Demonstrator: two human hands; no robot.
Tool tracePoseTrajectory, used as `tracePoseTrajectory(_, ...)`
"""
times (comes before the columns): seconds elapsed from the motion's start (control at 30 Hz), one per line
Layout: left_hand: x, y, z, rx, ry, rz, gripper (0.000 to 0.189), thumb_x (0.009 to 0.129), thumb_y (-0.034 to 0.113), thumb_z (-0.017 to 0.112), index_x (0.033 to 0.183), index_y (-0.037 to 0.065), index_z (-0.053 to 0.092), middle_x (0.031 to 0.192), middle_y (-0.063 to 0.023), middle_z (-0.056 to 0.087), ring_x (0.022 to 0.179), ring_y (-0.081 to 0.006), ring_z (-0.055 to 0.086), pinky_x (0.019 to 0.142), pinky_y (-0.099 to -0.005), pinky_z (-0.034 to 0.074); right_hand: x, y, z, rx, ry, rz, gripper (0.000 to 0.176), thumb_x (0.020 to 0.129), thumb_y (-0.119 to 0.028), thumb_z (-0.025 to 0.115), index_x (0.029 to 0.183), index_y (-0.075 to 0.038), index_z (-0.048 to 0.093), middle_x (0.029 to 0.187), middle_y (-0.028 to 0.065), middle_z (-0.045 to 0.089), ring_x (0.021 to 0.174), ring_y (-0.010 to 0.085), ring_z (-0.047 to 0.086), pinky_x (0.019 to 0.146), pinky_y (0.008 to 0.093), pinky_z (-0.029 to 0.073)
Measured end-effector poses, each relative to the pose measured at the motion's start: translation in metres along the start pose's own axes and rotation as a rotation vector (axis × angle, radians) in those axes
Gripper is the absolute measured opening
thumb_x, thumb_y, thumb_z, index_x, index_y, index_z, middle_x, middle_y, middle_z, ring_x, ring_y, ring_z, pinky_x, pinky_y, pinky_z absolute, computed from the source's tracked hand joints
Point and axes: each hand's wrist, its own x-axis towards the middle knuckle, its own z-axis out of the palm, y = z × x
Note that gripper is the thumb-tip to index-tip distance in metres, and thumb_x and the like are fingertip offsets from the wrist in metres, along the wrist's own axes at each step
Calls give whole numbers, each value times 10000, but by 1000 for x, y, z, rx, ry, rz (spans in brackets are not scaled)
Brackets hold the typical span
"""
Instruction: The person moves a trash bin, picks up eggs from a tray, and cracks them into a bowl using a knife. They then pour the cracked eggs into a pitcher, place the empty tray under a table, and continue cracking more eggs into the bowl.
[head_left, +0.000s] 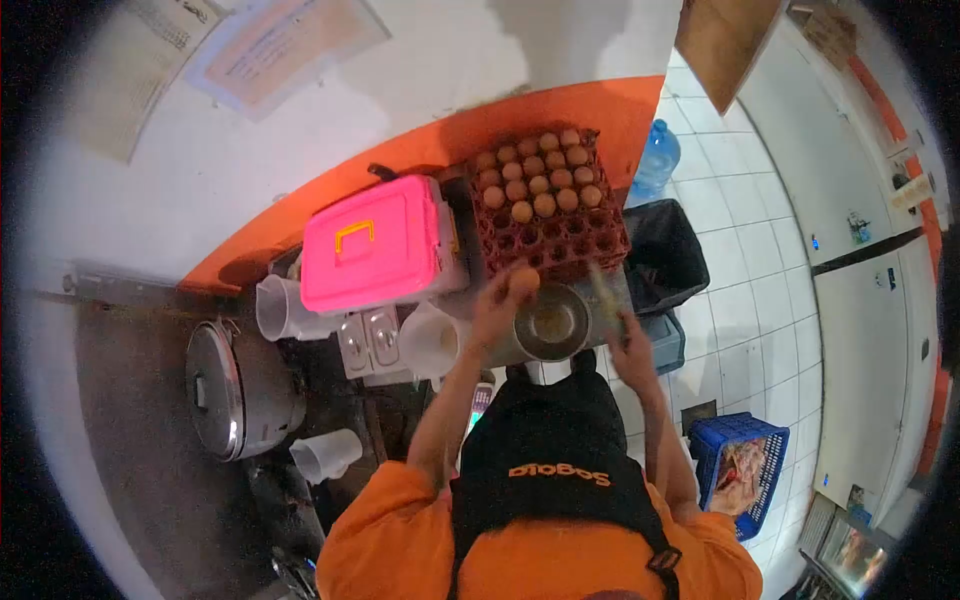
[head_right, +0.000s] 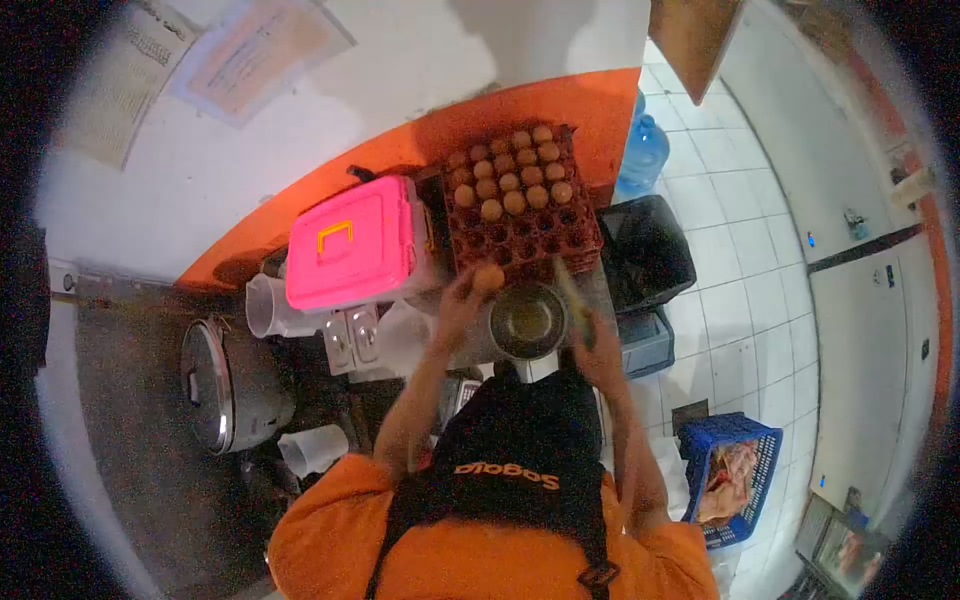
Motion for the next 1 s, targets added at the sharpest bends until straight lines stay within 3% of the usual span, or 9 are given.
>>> tracePoseTrajectory(0.1,-26,-38,-1,104,-22,-42,542,881,174,728,1363,37,521,1226,-100,614,1096,-174,591,930,-304,493,-1,-36,36,44,-4,-167,377,959,-211,550,1246,34,526,1086,298,618,1020,436,609,839,466,483)
tracePoseTrajectory(0.17,-30,-29,10,130,-44,-96,556,871,177,739,1364,41,523,1235,-92,611,1100,-167,588,928,-297,497,9,-52,41,-70,-227,-30,355,958,-211,555,1207,41,535,910,282,646,808,444,634,693,493,490)
tracePoseTrajectory(0.2,-31,-37,8,123,-33,-101,556,871,177,739,1364,41,523,1235,-92,611,1100,-167,588,928,-297,497,8,-36,53,-170,-142,-176,327,958,-221,563,1147,45,550,777,259,636,671,440,617,592,501,466)
tracePoseTrajectory(0.3,-32,-57,-2,54,13,-68,545,869,174,741,1356,41,536,1216,-90,624,1091,-164,594,911,-299,510,3,-44,59,-273,53,-483,310,965,-225,544,1104,52,534,749,262,620,649,443,605,569,502,458)
tracePoseTrajectory(0.53,-39,-36,7,102,29,-59,516,868,203,737,1331,60,561,1222,-62,625,1078,-157,598,933,-314,498,4,-40,57,-283,-97,-364,257,962,-194,538,1076,32,491,674,232,578,579,447,581,521,520,437)
tracePoseTrajectory(0.73,-36,-43,16,133,28,1,449,860,163,732,1282,89,599,1175,-57,627,1043,-166,609,888,-320,509,50,-35,39,-195,48,-362,346,922,-296,612,993,41,575,748,200,640,674,383,647,588,463,483)
tracePoseTrajectory(0.8,-34,-49,15,211,-8,-9,443,849,152,733,1269,85,607,1162,-69,627,1040,-182,614,894,-334,509,68,-30,41,-94,-300,-106,357,844,-287,712,972,33,622,702,131,612,575,228,574,560,375,455)
tracePoseTrajectory(0.93,-23,-60,16,601,40,189,498,780,134,759,1248,60,609,1060,-123,640,986,-238,641,873,-343,512,91,-11,51,41,-469,46,405,786,-310,752,947,46,644,670,83,607,581,147,554,561,359,462)
tracePoseTrajectory(1.0,-26,-68,16,719,42,240,525,759,134,769,1251,54,602,1027,-141,641,968,-254,648,863,-343,512,96,-6,55,-132,-511,-21,376,765,-284,752,916,50,668,657,82,630,595,136,583,571,343,479)
